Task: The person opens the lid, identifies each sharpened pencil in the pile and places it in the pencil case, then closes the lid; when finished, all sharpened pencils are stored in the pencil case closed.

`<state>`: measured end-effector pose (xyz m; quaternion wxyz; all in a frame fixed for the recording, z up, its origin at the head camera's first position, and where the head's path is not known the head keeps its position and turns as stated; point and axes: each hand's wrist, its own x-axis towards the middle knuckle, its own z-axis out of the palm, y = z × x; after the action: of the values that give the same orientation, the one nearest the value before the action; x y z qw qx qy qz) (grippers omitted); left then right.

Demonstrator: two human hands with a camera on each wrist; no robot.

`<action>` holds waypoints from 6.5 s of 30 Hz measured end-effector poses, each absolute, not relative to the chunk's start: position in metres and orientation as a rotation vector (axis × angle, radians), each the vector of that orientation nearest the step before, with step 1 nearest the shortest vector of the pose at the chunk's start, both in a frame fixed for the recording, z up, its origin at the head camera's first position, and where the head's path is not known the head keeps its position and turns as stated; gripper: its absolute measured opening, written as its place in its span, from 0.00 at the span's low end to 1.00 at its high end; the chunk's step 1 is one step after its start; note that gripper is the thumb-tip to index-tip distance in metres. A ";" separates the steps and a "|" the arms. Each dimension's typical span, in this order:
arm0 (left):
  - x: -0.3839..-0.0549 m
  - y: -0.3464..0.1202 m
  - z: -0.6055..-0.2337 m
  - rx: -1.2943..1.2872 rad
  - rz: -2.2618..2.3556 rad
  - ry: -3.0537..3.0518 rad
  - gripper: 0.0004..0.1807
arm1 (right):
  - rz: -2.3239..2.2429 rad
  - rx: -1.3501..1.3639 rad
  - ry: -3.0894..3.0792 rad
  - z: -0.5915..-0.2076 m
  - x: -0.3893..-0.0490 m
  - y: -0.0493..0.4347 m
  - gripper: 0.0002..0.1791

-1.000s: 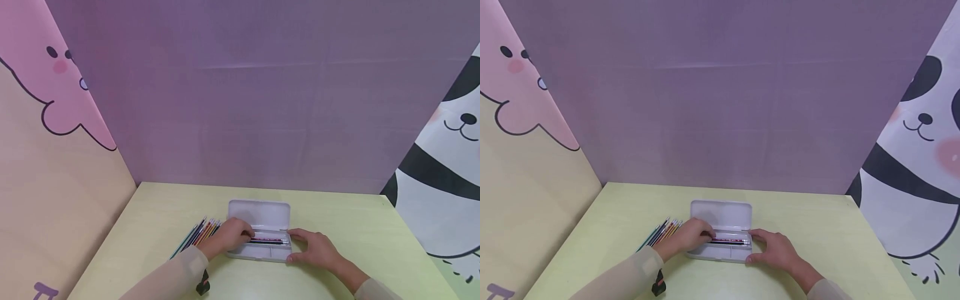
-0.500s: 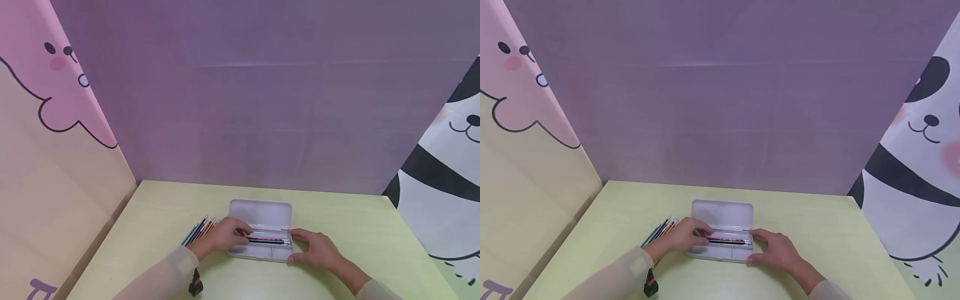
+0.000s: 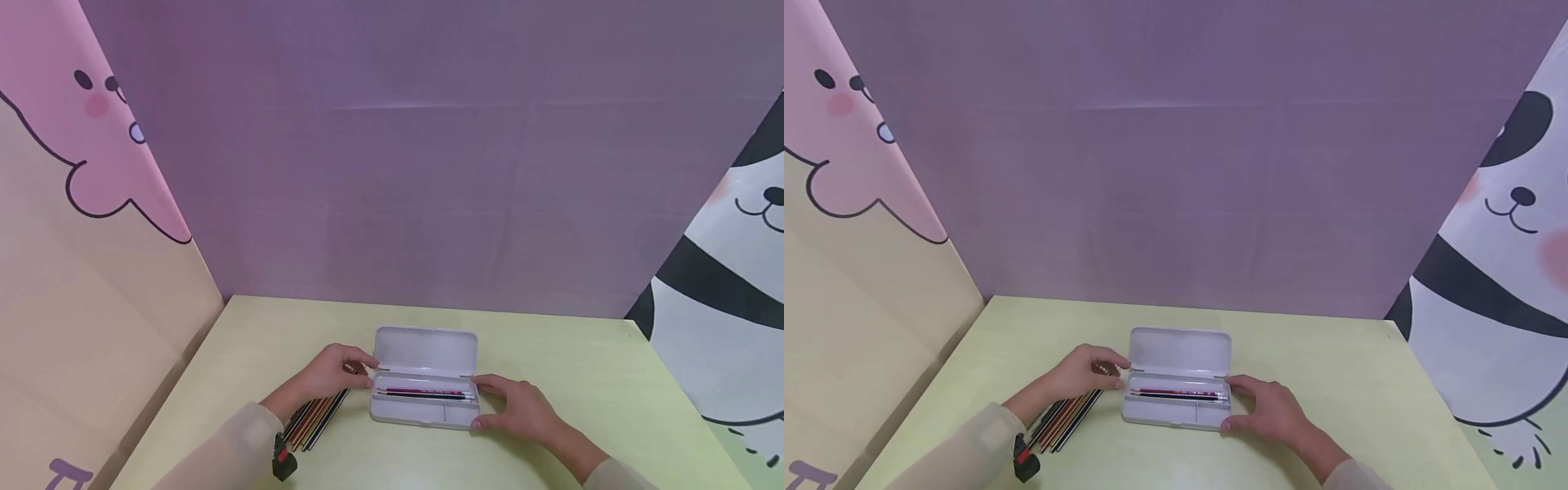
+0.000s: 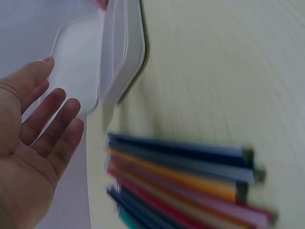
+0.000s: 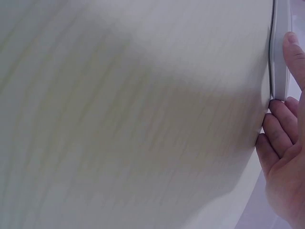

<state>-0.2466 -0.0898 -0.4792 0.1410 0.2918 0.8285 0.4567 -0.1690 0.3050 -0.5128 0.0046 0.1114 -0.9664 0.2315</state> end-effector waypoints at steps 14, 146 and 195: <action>-0.255 -0.171 -0.491 0.663 1.285 2.511 0.16 | 0.718 0.334 -3.035 -0.516 -0.171 0.307 0.49; -0.250 0.039 -0.500 1.194 0.684 2.659 0.07 | 0.752 0.359 -3.063 -0.508 -0.171 0.303 0.46; -0.257 -0.183 -0.489 0.680 1.183 2.465 0.12 | 0.719 0.369 -3.061 -0.511 -0.172 0.306 0.48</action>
<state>-0.2572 -0.1832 -0.4889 0.1613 0.2383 0.8635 0.4143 -0.1720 0.3055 -0.5111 -0.0122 0.1165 -0.9668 0.2272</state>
